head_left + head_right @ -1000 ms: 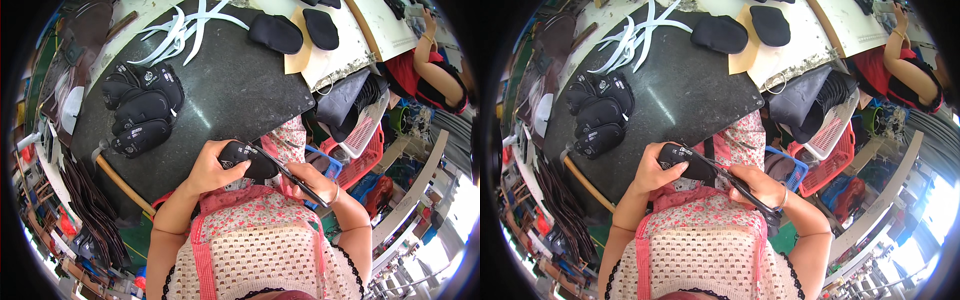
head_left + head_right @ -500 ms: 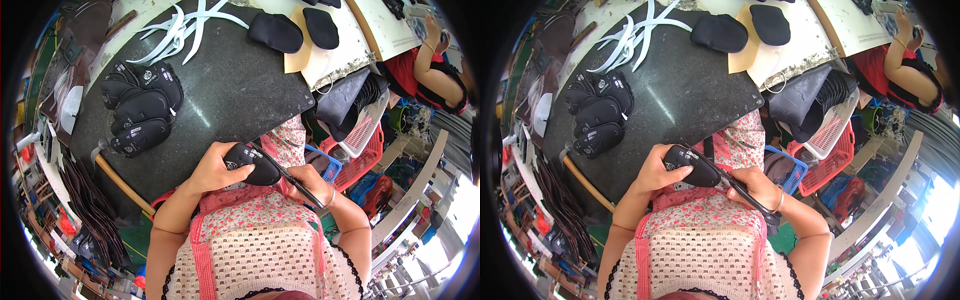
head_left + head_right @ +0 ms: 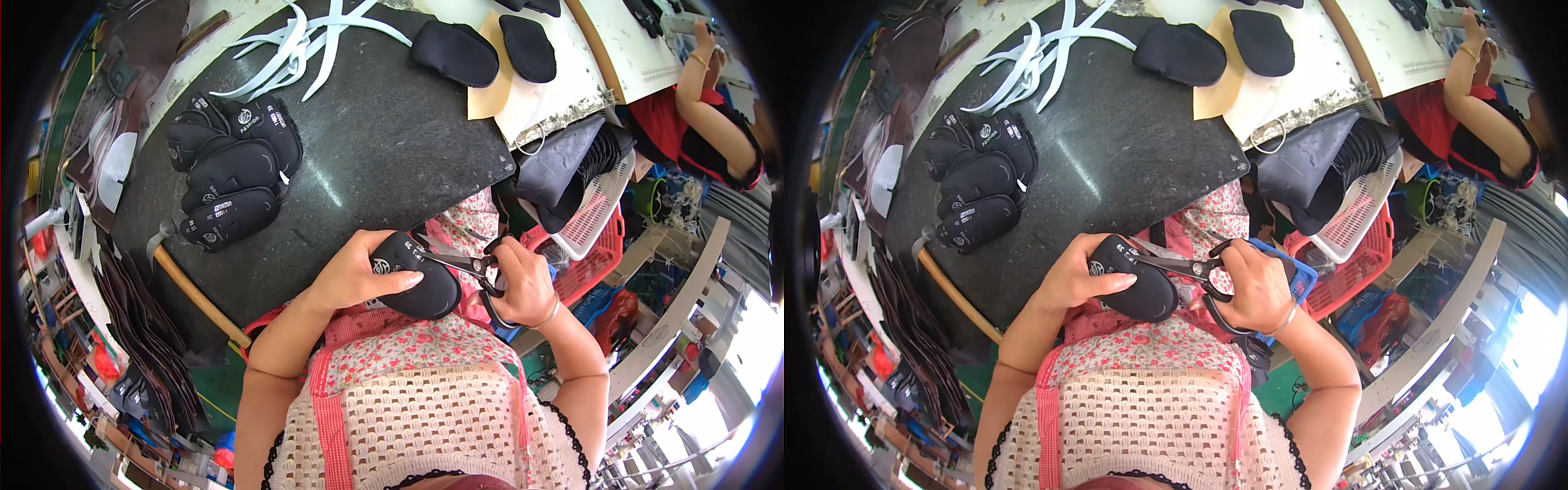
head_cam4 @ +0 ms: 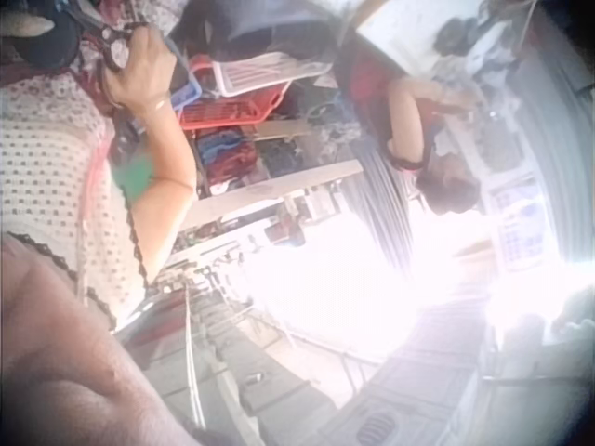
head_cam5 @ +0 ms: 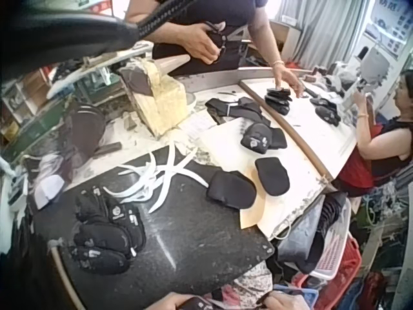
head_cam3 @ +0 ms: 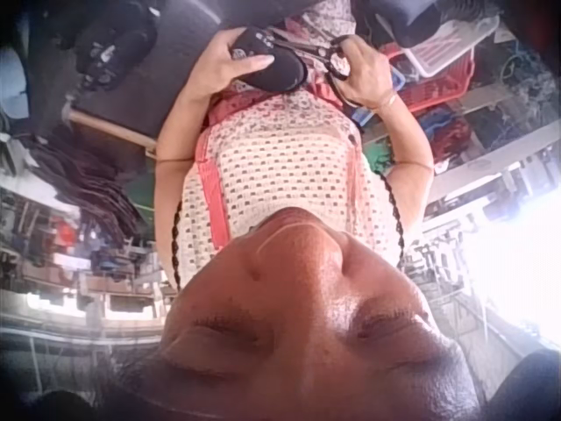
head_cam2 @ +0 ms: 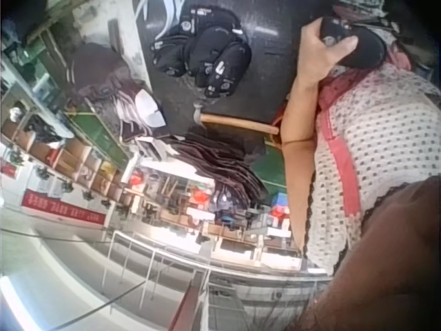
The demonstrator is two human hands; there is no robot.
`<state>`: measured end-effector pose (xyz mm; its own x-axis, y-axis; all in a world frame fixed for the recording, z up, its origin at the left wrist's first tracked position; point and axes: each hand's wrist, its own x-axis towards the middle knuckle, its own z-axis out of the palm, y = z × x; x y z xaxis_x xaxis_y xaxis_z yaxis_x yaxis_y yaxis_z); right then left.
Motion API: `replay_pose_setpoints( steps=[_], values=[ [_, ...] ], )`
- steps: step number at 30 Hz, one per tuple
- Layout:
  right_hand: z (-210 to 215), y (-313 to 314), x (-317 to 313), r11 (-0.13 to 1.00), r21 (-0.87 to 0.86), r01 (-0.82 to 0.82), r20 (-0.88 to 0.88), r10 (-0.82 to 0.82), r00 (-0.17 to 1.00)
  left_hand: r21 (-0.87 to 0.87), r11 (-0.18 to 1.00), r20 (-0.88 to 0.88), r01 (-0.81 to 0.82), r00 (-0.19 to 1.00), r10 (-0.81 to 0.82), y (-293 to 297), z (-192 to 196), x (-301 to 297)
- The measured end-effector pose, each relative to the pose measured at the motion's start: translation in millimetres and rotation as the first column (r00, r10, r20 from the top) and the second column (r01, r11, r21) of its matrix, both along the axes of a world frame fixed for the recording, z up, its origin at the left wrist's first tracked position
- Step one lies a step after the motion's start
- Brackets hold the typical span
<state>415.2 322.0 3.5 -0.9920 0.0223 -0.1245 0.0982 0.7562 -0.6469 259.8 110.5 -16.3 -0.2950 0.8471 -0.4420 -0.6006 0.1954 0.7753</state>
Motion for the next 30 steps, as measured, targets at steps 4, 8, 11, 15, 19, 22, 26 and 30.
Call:
replay_pose_setpoints(
  steps=[4, 8, 11, 15, 19, 22, 26, 30],
  values=[
    [0.7, -2.4, -2.1, 0.997, 0.074, -0.027, -0.025, 0.029, 0.999, -0.006, 1.0, 0.031, -0.003, 1.0, 0.004, -2.4, 2.6, -0.4],
    [-0.6, -6.0, -2.0, 0.999, 0.027, 0.034, -0.051, -0.032, 0.998, -0.024, 0.999, 0.04, -0.041, 0.998, 0.042, -8.6, 6.1, -3.2],
    [0.9, -6.1, -12.1, 0.994, 0.053, 0.091, -0.071, -0.088, 0.994, -0.019, 0.983, -0.386, -0.182, 0.909, 0.161, -21.4, 19.9, -8.6],
    [-5.7, -1.7, -49.8, 0.956, 0.152, 0.252, -0.307, -0.197, 0.931, 0.133, 0.702, -0.772, -0.7, 0.371, 0.516, -66.7, 25.2, -17.6],
    [-19.9, 21.0, -107.6, 0.877, 0.18, 0.446, -0.527, -0.297, 0.796, 0.035, 0.612, -0.931, -0.79, -0.248, -0.267, -87.3, 11.3, -35.4],
    [-17.6, 35.9, -151.0, 0.832, 0.182, 0.523, -0.594, -0.331, 0.733, 0.121, 0.521, -0.773, -0.845, -0.409, -0.485, -74.4, 6.4, -27.8],
    [-33.3, 50.5, -186.4, 0.78, 0.176, 0.601, -0.557, -0.424, 0.714, 0.252, 0.839, -0.958, -0.482, -0.246, 0.147, -38.6, 43.7, -19.0],
    [-41.3, 51.6, -194.3, 0.784, 0.203, 0.586, -0.445, -0.459, 0.769, 0.597, 0.802, -0.78, -0.034, 0.211, 0.589, -4.6, 114.4, -10.0]
  ],
)
